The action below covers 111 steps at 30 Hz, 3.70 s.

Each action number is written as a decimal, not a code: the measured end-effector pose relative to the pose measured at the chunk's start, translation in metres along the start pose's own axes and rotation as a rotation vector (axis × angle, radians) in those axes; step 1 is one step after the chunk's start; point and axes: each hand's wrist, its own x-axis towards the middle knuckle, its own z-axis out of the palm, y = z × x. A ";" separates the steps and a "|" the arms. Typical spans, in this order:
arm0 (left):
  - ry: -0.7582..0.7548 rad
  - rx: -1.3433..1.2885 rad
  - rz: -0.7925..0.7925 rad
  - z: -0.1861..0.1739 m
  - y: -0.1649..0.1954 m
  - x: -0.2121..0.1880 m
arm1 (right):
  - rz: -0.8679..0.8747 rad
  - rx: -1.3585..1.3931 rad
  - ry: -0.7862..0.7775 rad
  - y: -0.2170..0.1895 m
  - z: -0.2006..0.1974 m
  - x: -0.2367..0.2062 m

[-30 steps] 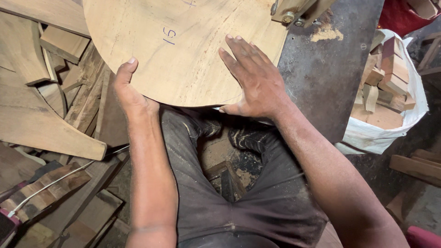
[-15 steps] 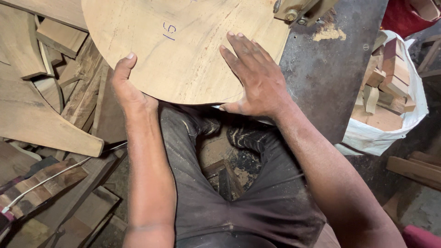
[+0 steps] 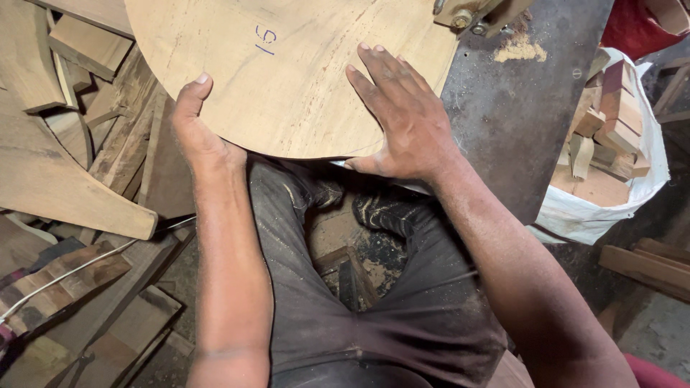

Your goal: The person cuts a curved shape from a circular piece of wood by feeding it through a vertical bandsaw machine, using both hands to guide and rotate the wood along the drawn lines.

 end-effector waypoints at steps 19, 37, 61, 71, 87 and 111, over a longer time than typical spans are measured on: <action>0.004 0.002 -0.008 0.003 0.000 -0.003 | 0.011 0.024 0.005 -0.003 -0.006 -0.001; 0.025 0.020 0.012 0.006 0.000 -0.006 | -0.009 0.001 -0.026 0.006 0.003 0.001; -0.026 -0.017 -0.001 0.006 -0.003 -0.004 | -0.005 0.020 -0.023 0.004 -0.002 0.002; -0.043 -0.031 -0.017 0.010 -0.004 -0.005 | 0.006 0.015 -0.015 0.003 -0.006 0.001; -0.025 -0.055 -0.027 0.008 -0.005 -0.005 | -0.015 0.038 0.008 0.002 -0.011 0.002; -0.003 -0.037 -0.012 0.010 -0.005 -0.008 | -0.029 0.037 0.000 0.006 -0.011 0.003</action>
